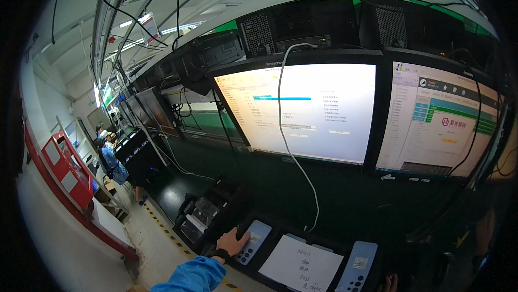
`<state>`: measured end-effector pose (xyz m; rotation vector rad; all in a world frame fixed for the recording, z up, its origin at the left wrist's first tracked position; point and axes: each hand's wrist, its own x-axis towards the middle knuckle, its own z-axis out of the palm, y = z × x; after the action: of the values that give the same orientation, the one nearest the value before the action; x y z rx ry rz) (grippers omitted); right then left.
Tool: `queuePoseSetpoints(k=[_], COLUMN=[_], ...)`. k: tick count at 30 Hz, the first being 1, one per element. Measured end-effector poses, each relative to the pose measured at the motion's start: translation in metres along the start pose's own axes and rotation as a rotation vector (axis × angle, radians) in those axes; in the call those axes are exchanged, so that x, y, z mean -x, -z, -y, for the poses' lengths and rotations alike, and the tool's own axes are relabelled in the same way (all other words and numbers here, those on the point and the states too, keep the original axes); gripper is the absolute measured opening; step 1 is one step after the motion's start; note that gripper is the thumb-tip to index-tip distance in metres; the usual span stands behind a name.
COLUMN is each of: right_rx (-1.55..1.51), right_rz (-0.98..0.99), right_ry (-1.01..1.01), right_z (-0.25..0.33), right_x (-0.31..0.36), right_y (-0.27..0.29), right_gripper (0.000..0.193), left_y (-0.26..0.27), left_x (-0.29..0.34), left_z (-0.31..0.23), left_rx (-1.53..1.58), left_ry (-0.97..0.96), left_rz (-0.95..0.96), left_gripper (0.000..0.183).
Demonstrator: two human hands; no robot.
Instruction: Scanning barcodes on mobile phones and interacting with a desktop computer system.
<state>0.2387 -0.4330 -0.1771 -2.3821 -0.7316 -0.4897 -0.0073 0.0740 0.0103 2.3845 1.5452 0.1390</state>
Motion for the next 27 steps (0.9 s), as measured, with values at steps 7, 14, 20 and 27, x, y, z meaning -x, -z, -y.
queuePoseSetpoints(k=[7,14,20,27], right_rx=[0.018,0.031,0.028,0.036], right_rz=[0.0,0.017,0.017,-0.006], right_ry=[-0.006,-0.008,-0.017,-0.026], right_z=[0.003,0.004,0.002,-0.008], right_x=[-0.001,-0.002,0.0,0.007], right_y=[0.001,0.003,0.0,-0.009], right_gripper=[0.039,0.041,0.041,0.039], left_y=[0.005,-0.001,0.0,-0.006], left_x=[0.0,-0.002,-0.001,-0.003], left_z=[-0.002,0.001,0.0,0.005], left_rx=[0.008,0.0,0.003,0.014], left_ry=[0.037,0.016,0.027,0.02], left_rz=[0.077,0.041,0.033,0.028], left_gripper=[0.081,0.079,0.078,0.079])
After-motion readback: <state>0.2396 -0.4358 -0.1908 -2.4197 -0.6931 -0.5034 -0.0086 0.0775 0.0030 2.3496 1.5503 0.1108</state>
